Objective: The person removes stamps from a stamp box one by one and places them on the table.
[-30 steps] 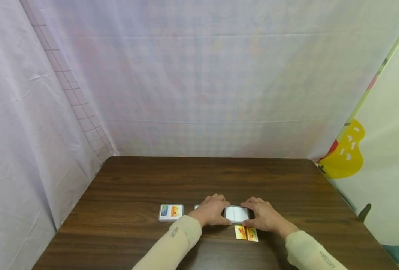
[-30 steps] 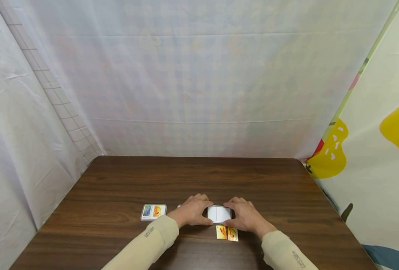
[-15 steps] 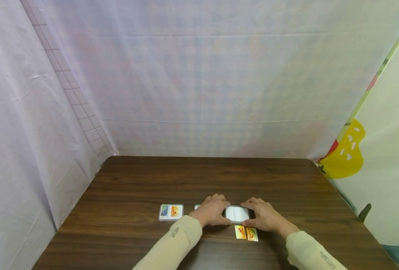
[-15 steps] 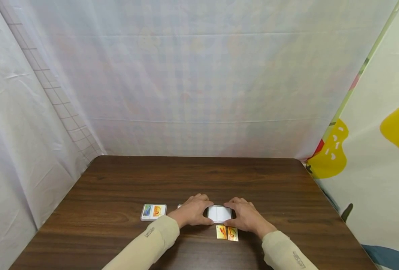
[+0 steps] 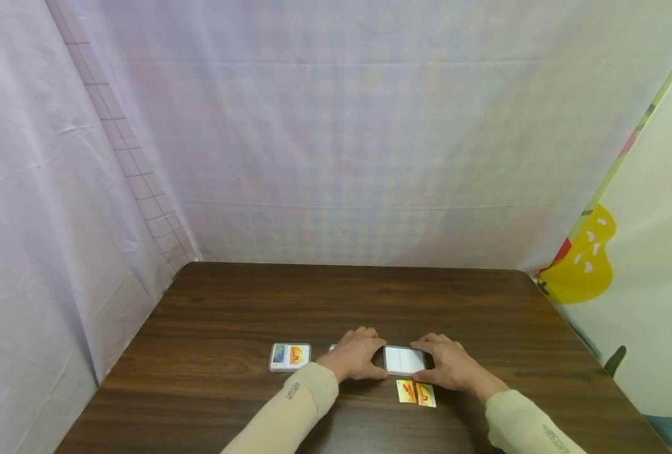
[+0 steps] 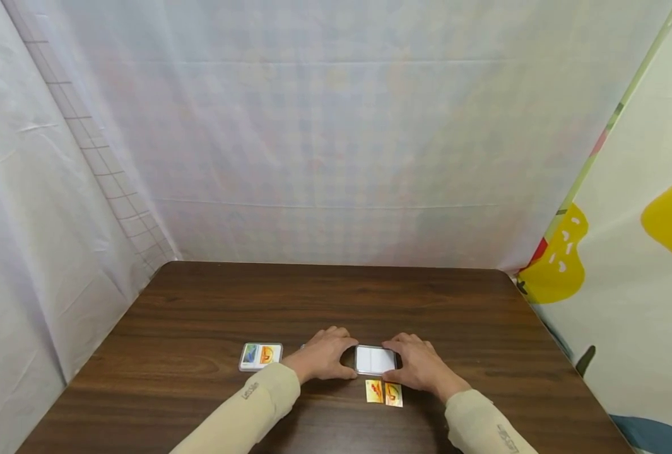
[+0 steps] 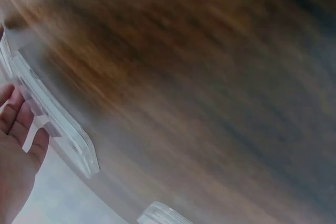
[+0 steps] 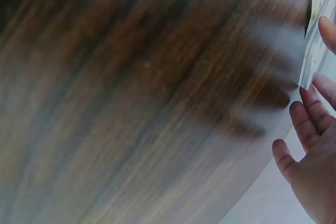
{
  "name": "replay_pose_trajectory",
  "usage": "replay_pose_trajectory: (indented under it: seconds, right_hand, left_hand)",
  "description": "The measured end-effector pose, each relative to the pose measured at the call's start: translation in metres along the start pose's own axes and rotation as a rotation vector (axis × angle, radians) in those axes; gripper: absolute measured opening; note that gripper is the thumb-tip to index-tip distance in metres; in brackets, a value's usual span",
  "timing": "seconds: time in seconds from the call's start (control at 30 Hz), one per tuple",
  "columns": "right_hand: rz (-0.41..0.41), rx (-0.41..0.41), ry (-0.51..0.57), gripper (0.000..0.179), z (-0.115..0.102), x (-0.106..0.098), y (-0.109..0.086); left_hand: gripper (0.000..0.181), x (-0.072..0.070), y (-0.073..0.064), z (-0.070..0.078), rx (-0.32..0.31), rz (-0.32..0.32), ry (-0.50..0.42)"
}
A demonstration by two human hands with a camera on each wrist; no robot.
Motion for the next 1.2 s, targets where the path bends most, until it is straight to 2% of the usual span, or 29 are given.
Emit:
replay_pose_trajectory:
  seconds: [0.63,0.87,1.2]
  right_hand:
    - [0.054,0.017,0.061,0.066,-0.012,-0.010,0.007]
    - [0.079,0.012,0.128,0.065,-0.019,-0.009,0.013]
    - [0.100,-0.010,0.160,0.064,-0.033,-0.008,0.020]
  left_hand:
    - [0.065,-0.010,-0.008,-0.011,-0.028,0.016,-0.084]
    - [0.065,-0.016,-0.016,-0.020,-0.056,0.004,-0.141]
    - [0.065,-0.024,-0.023,-0.033,-0.059,0.024,-0.136]
Point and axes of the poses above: each hand's wrist, its own y-axis towards the middle knuckle, its own x-axis out of the palm, z = x × y, the point moved 2 cm from there along y, towards the middle knuckle, and after that the axes turned 6 degrees about z, right-handed, at the moved point
